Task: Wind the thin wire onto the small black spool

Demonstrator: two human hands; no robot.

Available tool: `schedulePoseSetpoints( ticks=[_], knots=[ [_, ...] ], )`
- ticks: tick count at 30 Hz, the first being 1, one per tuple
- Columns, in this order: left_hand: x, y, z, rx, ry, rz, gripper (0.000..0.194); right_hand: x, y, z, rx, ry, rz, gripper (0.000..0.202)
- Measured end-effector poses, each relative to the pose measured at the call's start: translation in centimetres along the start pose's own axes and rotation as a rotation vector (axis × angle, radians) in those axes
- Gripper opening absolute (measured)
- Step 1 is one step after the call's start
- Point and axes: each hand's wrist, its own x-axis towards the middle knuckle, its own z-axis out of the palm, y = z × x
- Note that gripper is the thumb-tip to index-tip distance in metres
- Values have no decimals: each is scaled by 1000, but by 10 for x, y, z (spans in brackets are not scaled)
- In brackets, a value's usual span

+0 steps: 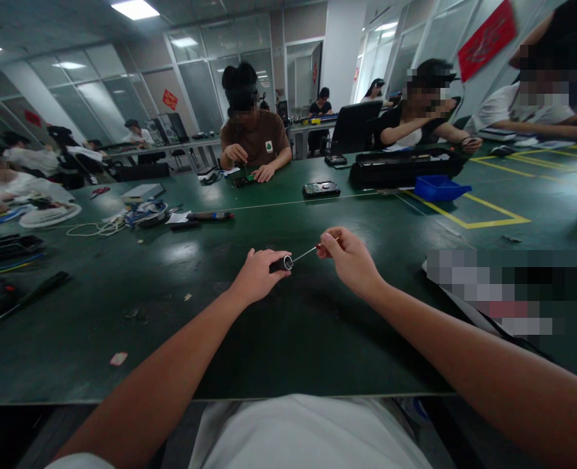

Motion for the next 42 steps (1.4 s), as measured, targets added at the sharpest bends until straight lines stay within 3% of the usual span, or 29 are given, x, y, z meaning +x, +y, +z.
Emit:
schedulePoseSetpoints(
  ticks=[14, 20, 26, 31, 34, 37, 42],
  knots=[
    [2, -3, 2, 19, -30, -11, 39, -6, -6, -1, -370, -27, -100, 16],
    [2, -3, 2, -147, 69, -33, 38, -5, -8, -2, -362, -20, -76, 18],
    [6, -11, 10, -448, 178, -120, 39, -6, -10, -2, -348, -17, -63, 18],
    [8, -15, 11, -534, 162, -195, 39, -7, -10, -2, -343, -24, -64, 18],
    [5, -8, 5, -467, 130, -216, 38, -7, -10, -2, -343, -28, -65, 18],
    [1, 1, 0, -263, 96, -194, 34, -7, -9, -2, -335, -23, -67, 17],
    [-3, 5, 1, -5, -76, -43, 24, -7, -9, -2, -351, -35, -62, 18]
  ],
)
